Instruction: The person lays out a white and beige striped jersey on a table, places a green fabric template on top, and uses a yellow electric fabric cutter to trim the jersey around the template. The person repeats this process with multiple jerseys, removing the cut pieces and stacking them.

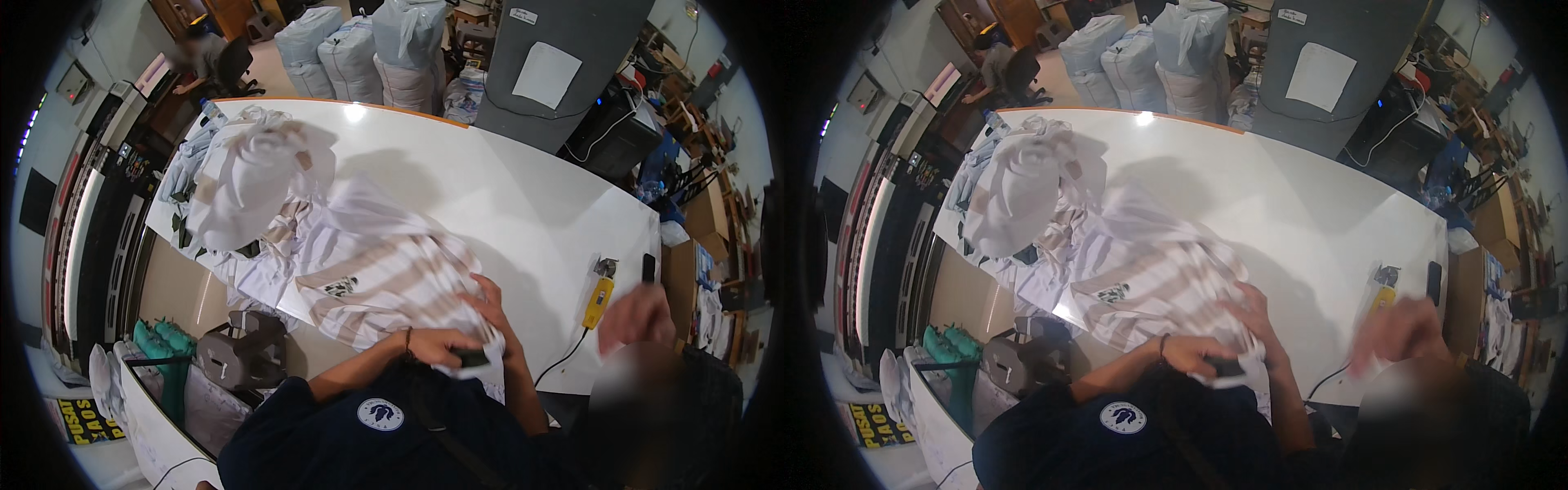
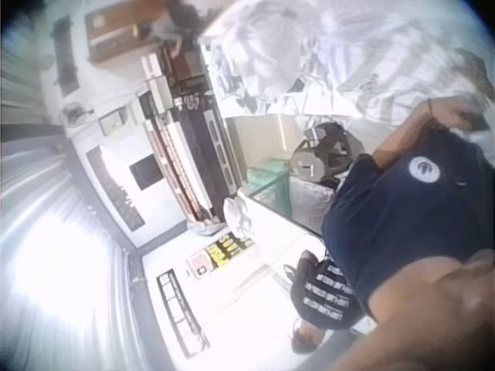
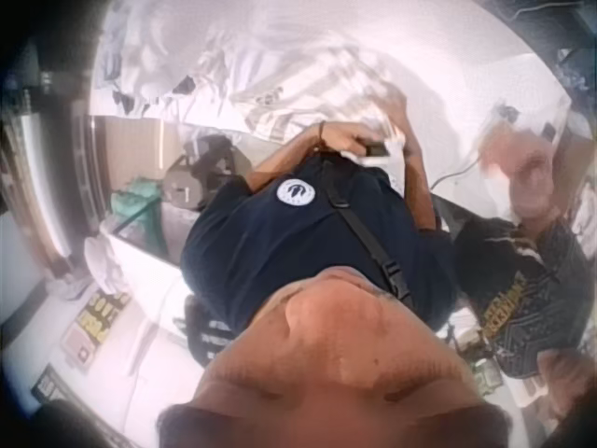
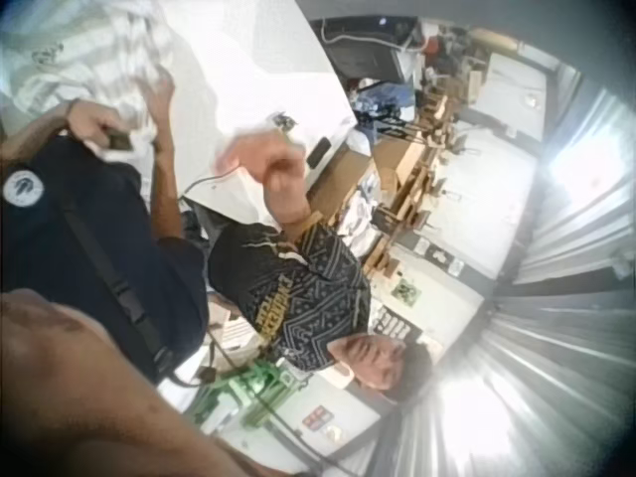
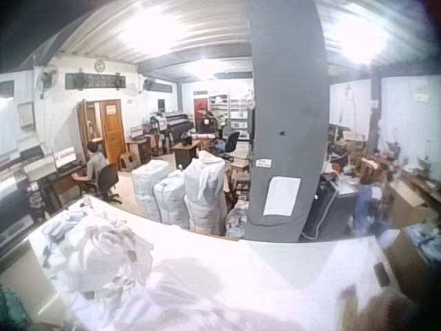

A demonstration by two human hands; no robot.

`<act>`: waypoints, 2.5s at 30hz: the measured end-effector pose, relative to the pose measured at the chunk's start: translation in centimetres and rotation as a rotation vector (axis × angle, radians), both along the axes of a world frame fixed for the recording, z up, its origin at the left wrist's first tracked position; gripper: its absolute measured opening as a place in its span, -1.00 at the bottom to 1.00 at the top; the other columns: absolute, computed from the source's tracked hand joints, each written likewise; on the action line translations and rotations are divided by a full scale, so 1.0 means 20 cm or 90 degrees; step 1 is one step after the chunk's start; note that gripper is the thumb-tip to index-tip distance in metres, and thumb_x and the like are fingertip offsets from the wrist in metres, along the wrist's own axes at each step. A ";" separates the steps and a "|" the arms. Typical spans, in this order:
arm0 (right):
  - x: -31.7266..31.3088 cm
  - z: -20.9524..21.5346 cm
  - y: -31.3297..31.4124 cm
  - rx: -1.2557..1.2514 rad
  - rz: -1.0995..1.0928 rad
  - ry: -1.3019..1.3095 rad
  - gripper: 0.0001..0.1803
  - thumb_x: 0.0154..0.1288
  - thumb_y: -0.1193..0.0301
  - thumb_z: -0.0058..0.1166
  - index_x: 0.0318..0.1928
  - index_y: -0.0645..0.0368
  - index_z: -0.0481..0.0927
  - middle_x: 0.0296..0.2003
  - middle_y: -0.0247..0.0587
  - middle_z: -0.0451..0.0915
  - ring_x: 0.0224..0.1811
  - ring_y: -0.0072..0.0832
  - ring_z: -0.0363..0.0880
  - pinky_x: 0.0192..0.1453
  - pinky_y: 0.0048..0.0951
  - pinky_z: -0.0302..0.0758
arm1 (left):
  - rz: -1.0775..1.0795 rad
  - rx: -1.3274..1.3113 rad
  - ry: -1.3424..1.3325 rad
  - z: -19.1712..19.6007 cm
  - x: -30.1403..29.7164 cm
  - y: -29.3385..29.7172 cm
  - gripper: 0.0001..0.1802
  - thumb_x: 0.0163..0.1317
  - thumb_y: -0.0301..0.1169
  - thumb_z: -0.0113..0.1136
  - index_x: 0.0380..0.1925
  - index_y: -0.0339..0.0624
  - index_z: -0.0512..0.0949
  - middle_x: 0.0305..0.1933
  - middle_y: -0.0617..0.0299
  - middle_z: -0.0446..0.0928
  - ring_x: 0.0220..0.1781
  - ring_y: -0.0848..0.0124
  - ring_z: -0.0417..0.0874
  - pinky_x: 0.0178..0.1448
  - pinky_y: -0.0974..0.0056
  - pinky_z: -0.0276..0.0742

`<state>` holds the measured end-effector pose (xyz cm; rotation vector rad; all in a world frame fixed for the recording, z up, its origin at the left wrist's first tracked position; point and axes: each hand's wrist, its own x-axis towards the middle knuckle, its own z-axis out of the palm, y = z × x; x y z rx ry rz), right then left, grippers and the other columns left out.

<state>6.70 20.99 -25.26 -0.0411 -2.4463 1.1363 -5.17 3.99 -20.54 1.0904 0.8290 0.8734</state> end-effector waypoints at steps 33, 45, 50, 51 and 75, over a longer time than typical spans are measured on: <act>-0.40 1.30 1.23 0.187 -0.621 0.466 -0.60 0.23 0.66 0.13 0.10 0.22 0.65 -0.05 -0.16 0.72 0.00 -0.44 0.67 0.16 -0.44 0.54 | 1.397 0.309 1.213 1.53 -1.79 -0.81 -0.57 0.21 -0.40 0.21 0.12 -0.14 0.66 -0.06 -0.07 0.74 -0.12 0.08 0.79 0.00 0.07 0.67; 0.64 0.37 0.58 0.333 -0.710 0.067 -0.62 0.07 0.58 0.20 -0.03 0.21 0.73 -0.39 -0.16 0.50 -0.27 -0.29 0.57 -0.14 -0.33 0.50 | 1.300 0.103 0.907 0.17 -1.11 -1.68 -0.58 0.33 -0.48 0.10 0.19 -0.19 0.62 -0.10 0.12 0.72 -0.13 0.36 0.73 -0.01 0.26 0.63; 0.64 -0.13 0.47 0.249 -0.643 -0.008 -0.41 -0.13 0.68 0.05 0.01 0.08 0.74 -0.29 -0.11 0.45 -0.23 -0.09 0.53 -0.09 -0.21 0.50 | 1.193 -0.044 1.011 -0.31 -1.16 -1.65 -0.57 0.24 -0.56 0.16 0.14 -0.26 0.62 -0.06 0.02 0.72 -0.07 0.26 0.74 0.07 0.25 0.61; 0.64 -0.19 0.44 0.202 -0.630 -0.064 -0.36 -0.15 0.70 0.02 0.04 0.08 0.72 -0.19 -0.07 0.47 -0.15 -0.08 0.53 -0.02 -0.21 0.52 | 1.196 -0.046 0.965 -0.42 -1.20 -1.68 -0.58 0.23 -0.56 0.16 0.13 -0.28 0.62 -0.06 -0.02 0.73 -0.04 0.23 0.75 0.10 0.24 0.60; 0.78 -0.57 0.33 0.121 -0.543 -0.388 -0.33 0.30 0.21 0.29 0.36 0.18 0.46 0.25 0.06 0.50 0.29 0.03 0.41 0.33 0.00 0.40 | 0.469 -0.351 0.898 -0.85 -0.26 -0.24 0.34 -0.09 0.23 0.56 0.61 0.10 0.01 0.68 -0.23 -0.28 0.67 -0.36 -0.35 0.59 -0.45 -0.20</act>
